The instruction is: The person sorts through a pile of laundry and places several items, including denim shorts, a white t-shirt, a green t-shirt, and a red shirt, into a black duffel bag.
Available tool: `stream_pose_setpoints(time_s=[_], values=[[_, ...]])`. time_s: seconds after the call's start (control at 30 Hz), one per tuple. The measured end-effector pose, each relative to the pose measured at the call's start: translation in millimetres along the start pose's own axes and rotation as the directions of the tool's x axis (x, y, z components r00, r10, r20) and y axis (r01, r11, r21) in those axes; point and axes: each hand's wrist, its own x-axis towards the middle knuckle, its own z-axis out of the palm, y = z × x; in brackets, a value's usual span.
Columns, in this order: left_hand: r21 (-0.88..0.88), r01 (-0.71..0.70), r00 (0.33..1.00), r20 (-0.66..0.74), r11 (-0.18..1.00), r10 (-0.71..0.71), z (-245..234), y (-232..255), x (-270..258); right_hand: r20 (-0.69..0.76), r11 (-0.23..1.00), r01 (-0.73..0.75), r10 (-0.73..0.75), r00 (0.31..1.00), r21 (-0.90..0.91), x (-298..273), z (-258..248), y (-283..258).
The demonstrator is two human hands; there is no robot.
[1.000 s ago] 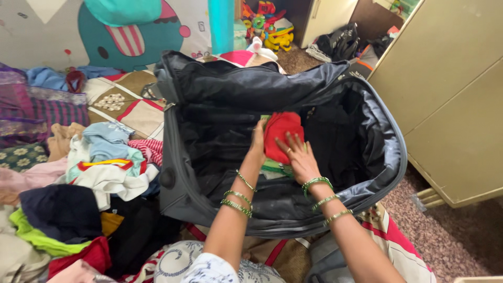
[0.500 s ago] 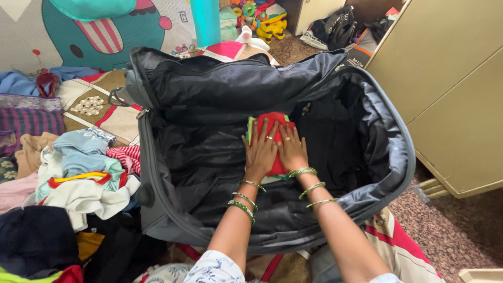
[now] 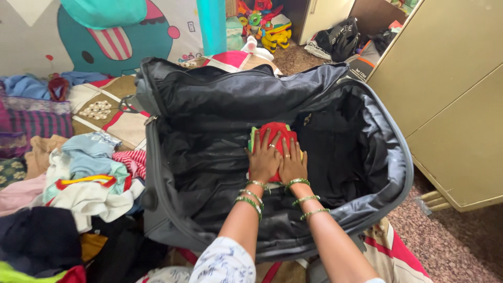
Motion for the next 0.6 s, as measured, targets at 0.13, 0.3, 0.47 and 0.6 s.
stream_pose_setpoints(time_s=[0.13,0.3,0.47,0.6], values=[[0.093,0.0,0.988,0.151,0.996,-0.014,0,-7,17,0.249,0.999,-0.019,0.026,0.968,-0.032,-56,-11,-10],[0.251,0.025,0.96,0.263,0.968,-0.093,-12,5,14,0.255,0.996,0.028,-0.005,0.967,-0.086,-101,-14,-16],[0.232,0.029,0.942,0.32,0.972,-0.105,-11,10,-38,0.193,0.989,0.058,-0.031,0.981,-0.135,-100,-9,-9],[0.009,0.109,0.958,0.265,0.994,-0.108,-14,-8,-81,0.108,0.999,-0.034,0.038,0.993,-0.043,-78,-13,-5]])
